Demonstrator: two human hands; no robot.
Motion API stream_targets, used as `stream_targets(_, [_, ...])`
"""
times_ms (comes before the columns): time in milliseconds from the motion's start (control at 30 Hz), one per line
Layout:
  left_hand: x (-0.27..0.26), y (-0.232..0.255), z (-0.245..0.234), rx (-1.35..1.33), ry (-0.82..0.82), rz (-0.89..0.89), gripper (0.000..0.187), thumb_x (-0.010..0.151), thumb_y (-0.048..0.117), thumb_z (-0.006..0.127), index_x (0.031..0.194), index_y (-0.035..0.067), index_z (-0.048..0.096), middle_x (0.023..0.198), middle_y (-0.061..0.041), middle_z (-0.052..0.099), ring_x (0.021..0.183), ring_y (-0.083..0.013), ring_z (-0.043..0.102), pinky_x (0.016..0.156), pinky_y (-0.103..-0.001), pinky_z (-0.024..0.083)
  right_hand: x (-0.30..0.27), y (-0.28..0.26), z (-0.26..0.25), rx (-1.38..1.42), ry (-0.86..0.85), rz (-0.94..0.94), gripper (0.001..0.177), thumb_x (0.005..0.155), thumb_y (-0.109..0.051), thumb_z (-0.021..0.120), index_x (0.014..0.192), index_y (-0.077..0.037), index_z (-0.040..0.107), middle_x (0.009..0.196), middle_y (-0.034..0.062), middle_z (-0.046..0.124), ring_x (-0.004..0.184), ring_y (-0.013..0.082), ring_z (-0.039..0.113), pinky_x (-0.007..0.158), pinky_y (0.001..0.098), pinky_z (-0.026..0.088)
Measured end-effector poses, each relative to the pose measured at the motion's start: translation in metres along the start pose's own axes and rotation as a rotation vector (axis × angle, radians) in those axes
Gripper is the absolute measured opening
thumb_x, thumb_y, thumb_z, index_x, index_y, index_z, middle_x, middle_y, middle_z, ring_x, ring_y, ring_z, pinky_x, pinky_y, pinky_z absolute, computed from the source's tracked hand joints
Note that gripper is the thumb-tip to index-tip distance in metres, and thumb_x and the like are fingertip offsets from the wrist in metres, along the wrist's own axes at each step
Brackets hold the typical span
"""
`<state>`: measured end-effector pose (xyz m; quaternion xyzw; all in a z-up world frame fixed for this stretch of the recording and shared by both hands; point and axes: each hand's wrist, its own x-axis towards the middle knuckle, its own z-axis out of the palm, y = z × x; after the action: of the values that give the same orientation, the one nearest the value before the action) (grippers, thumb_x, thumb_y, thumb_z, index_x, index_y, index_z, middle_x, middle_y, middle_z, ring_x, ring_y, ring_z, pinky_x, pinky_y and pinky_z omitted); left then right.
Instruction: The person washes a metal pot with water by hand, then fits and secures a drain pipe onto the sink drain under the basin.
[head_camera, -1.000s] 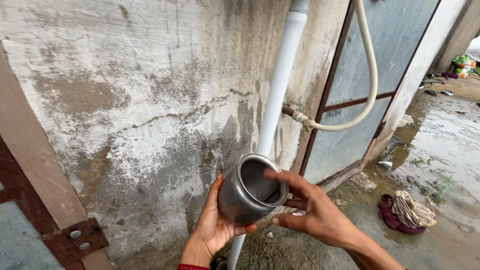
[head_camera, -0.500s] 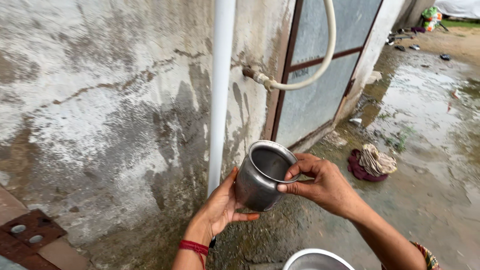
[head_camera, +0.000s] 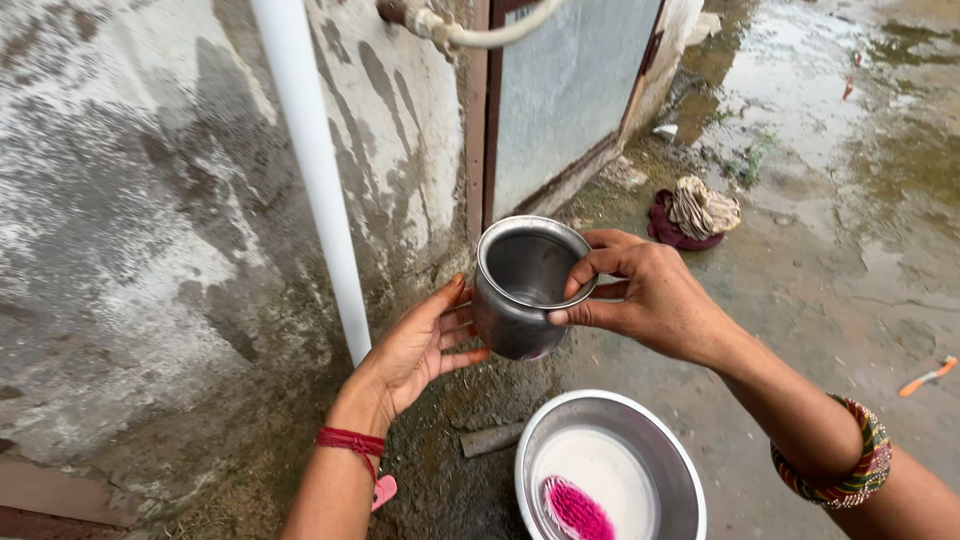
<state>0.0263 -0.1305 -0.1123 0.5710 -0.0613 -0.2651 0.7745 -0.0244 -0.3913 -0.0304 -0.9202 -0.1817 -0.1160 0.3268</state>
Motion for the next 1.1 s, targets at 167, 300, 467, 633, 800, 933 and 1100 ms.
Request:
stream_targets(167, [0.012,-0.022,0.008,-0.039,-0.024,-0.018,0.048,0.099,0.046,0.047,0.129,0.01,0.058,0.126,-0.011,0.065,0.11,-0.0221,0.065,0.093,-0.044,0.057,-0.018,0.019,0.006,0.015,0.015,-0.052,0.032,0.066,-0.032,0.091,0.081,-0.008,0.076,0.134,0.0212,0.063,0.098,0.0266,0.077,0.075,0.0372,0.065])
stream_targets(300, [0.022,-0.043,0.015,-0.02,-0.03,-0.065,0.046,0.101,0.045,0.047,0.124,0.008,0.06,0.121,-0.01,0.066,0.106,-0.0203,0.066,0.089,-0.042,0.058,-0.034,0.036,0.014,-0.012,-0.006,-0.024,0.033,0.065,-0.035,0.09,0.082,-0.01,0.077,0.134,0.0196,0.064,0.101,0.028,0.076,0.073,0.0361,0.066])
stream_targets(467, [0.037,-0.063,0.029,0.023,-0.05,-0.122,0.042,0.101,0.042,0.046,0.125,0.009,0.06,0.119,-0.009,0.066,0.104,-0.0198,0.065,0.088,-0.041,0.058,-0.049,0.064,0.015,-0.096,-0.02,-0.037,0.035,0.066,-0.036,0.091,0.083,-0.009,0.078,0.133,0.0241,0.062,0.106,0.0327,0.073,0.077,0.0387,0.064])
stream_targets(633, [0.046,-0.081,0.043,0.117,-0.051,-0.187,0.043,0.102,0.041,0.043,0.125,0.011,0.061,0.12,-0.008,0.067,0.106,-0.018,0.067,0.09,-0.038,0.059,-0.068,0.082,0.015,-0.129,-0.04,-0.02,0.034,0.067,-0.034,0.093,0.084,-0.009,0.078,0.133,0.0263,0.062,0.104,0.0334,0.073,0.081,0.0405,0.062])
stream_targets(800, [0.056,-0.11,0.046,0.094,-0.108,-0.222,0.041,0.1,0.041,0.045,0.121,0.011,0.063,0.118,-0.005,0.065,0.105,-0.0169,0.064,0.09,-0.037,0.058,-0.086,0.093,0.017,-0.085,-0.129,0.082,0.032,0.064,-0.029,0.092,0.084,-0.009,0.078,0.136,0.0214,0.06,0.102,0.0305,0.075,0.079,0.0374,0.064])
stream_targets(933, [0.07,-0.145,0.041,0.064,-0.134,-0.236,0.041,0.102,0.041,0.053,0.117,0.004,0.064,0.111,-0.007,0.061,0.099,-0.0181,0.06,0.09,-0.041,0.059,-0.099,0.108,0.027,-0.058,-0.19,0.057,0.03,0.064,-0.029,0.092,0.082,-0.009,0.078,0.135,0.0194,0.063,0.108,0.0324,0.071,0.084,0.0377,0.064])
stream_targets(1100, [0.085,-0.184,0.036,0.145,-0.048,-0.295,0.043,0.092,0.036,0.064,0.122,0.005,0.061,0.117,-0.005,0.06,0.107,-0.0199,0.059,0.091,-0.039,0.058,-0.115,0.13,0.039,-0.067,-0.258,0.217,0.031,0.065,-0.029,0.092,0.084,-0.008,0.078,0.136,0.0203,0.061,0.105,0.0308,0.073,0.084,0.0358,0.063])
